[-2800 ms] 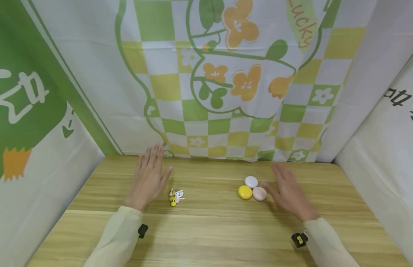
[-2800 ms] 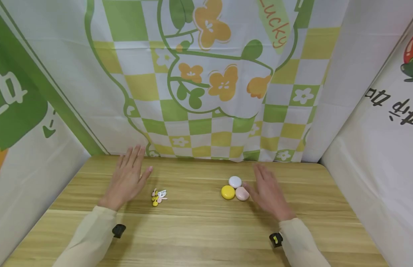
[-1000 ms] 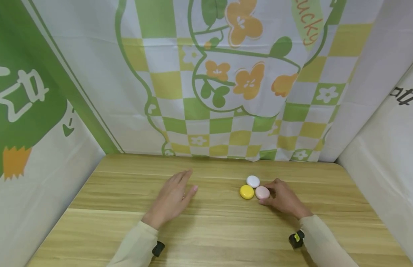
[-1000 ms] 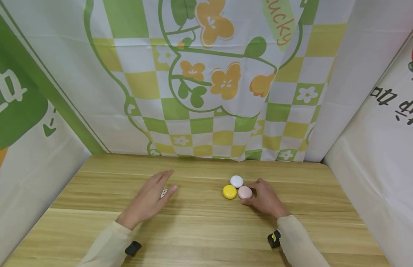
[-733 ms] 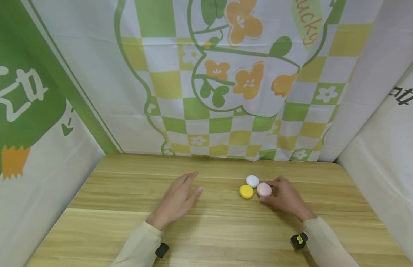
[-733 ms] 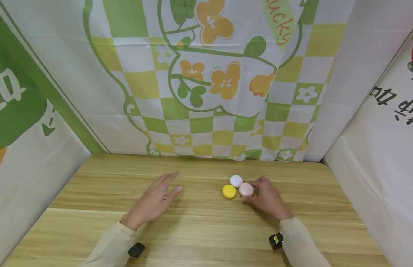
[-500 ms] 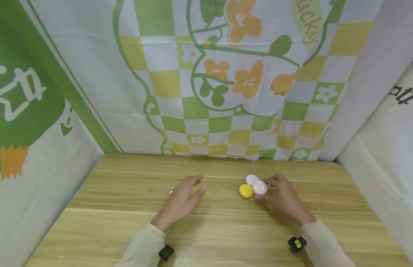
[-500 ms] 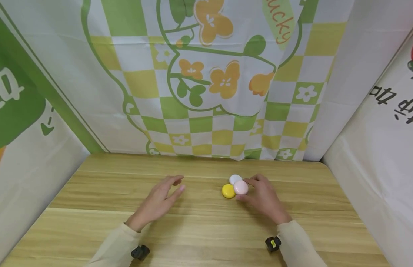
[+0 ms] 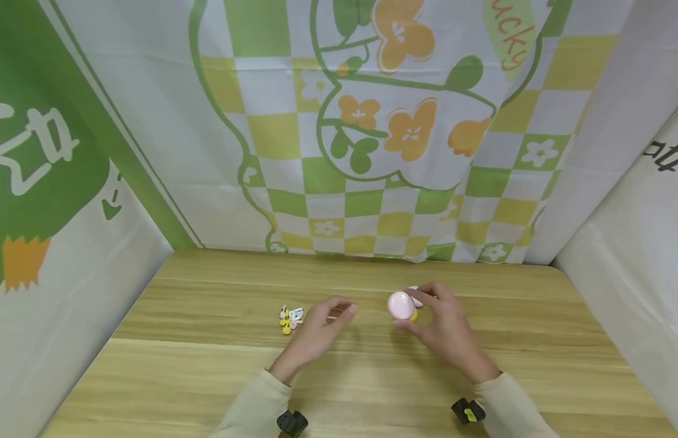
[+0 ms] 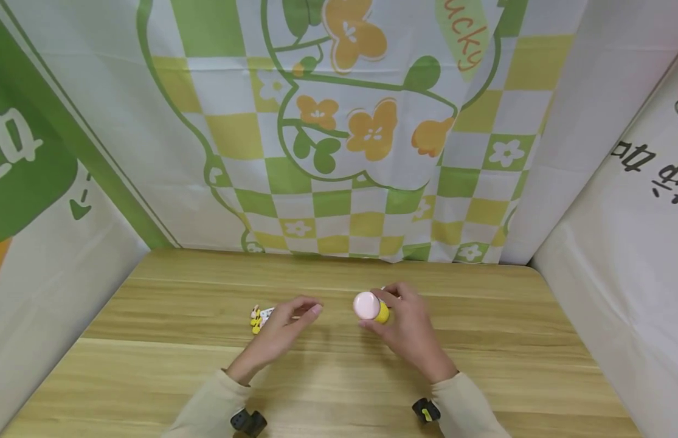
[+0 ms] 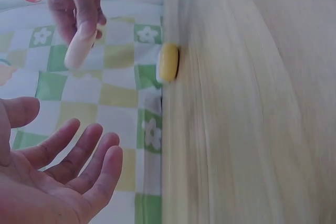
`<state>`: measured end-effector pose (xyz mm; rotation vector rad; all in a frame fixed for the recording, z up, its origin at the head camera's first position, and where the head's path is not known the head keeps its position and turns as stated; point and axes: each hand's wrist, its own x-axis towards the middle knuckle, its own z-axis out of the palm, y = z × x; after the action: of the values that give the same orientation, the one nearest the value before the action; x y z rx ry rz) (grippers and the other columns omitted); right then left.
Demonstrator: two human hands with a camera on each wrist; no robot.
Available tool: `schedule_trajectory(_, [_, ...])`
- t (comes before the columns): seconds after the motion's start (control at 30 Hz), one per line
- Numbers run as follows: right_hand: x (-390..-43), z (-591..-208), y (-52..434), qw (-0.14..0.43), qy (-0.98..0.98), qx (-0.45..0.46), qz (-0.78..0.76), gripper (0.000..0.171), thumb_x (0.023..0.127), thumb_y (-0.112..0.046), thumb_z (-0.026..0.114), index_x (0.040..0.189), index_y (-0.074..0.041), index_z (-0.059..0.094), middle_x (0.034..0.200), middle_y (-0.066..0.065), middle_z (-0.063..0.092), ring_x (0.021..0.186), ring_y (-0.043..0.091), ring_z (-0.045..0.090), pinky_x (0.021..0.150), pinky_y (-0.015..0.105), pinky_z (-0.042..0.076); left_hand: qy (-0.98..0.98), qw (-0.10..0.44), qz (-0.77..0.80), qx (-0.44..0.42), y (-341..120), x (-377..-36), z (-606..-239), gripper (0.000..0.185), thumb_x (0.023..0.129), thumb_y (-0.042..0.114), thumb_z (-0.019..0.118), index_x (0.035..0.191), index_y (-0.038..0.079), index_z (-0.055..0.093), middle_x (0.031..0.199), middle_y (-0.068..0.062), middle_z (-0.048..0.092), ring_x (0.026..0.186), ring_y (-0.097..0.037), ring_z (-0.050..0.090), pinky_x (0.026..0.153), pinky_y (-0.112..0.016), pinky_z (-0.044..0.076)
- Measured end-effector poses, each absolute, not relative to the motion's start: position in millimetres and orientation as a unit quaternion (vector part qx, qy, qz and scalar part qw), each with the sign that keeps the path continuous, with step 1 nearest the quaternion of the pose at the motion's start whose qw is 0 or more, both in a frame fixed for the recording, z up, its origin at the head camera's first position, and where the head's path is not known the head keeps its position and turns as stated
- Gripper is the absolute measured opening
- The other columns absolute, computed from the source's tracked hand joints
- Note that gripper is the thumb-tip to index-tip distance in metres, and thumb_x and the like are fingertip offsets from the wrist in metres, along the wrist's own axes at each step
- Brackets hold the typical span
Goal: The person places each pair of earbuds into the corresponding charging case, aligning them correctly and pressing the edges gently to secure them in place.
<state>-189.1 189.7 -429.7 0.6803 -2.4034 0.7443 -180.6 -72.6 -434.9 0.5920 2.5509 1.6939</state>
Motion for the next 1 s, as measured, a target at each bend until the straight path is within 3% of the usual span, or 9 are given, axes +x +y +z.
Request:
schedule_trajectory(0.43, [-179,-431,162,0.287,-0.865,0.274,0.306,0.055,0.060,-0.019,0.100,0.108,-0.007,0.077,0.102,0.006,0.058,0.092,0.019,0.056,0.073,0.036,0.050,0.789,0.051,0.581,0.193,-56,-177,-434,0.039,0.106,0.034,0.056,0.124,0.000,0.066,0.122,-0.013,0.067,0.114,-0.032,0.063,0.098,-0.051,0.050])
schedule_trajectory(0.77, [-176,-433,153,0.281,-0.866,0.278,0.307,0.059,0.060,-0.018,0.100,0.111,-0.005,0.076,0.103,0.005,0.059,0.096,0.020,0.058,0.075,0.037,0.052,0.777,0.073,0.595,0.194,-53,-174,-432,0.034,0.104,0.029,0.060,0.116,-0.002,0.066,0.117,-0.014,0.068,0.107,-0.031,0.065,0.090,-0.047,0.054])
schedule_trajectory(1.0, [-175,-435,151,0.286,-0.858,0.289,0.314,0.060,0.056,-0.021,0.102,0.108,-0.005,0.076,0.101,0.005,0.060,0.095,0.022,0.060,0.075,0.039,0.052,0.769,0.073,0.602,0.202,-54,-173,-434,0.031,0.105,0.024,0.059,0.115,-0.004,0.065,0.114,-0.013,0.068,0.109,-0.029,0.064,0.097,-0.047,0.052])
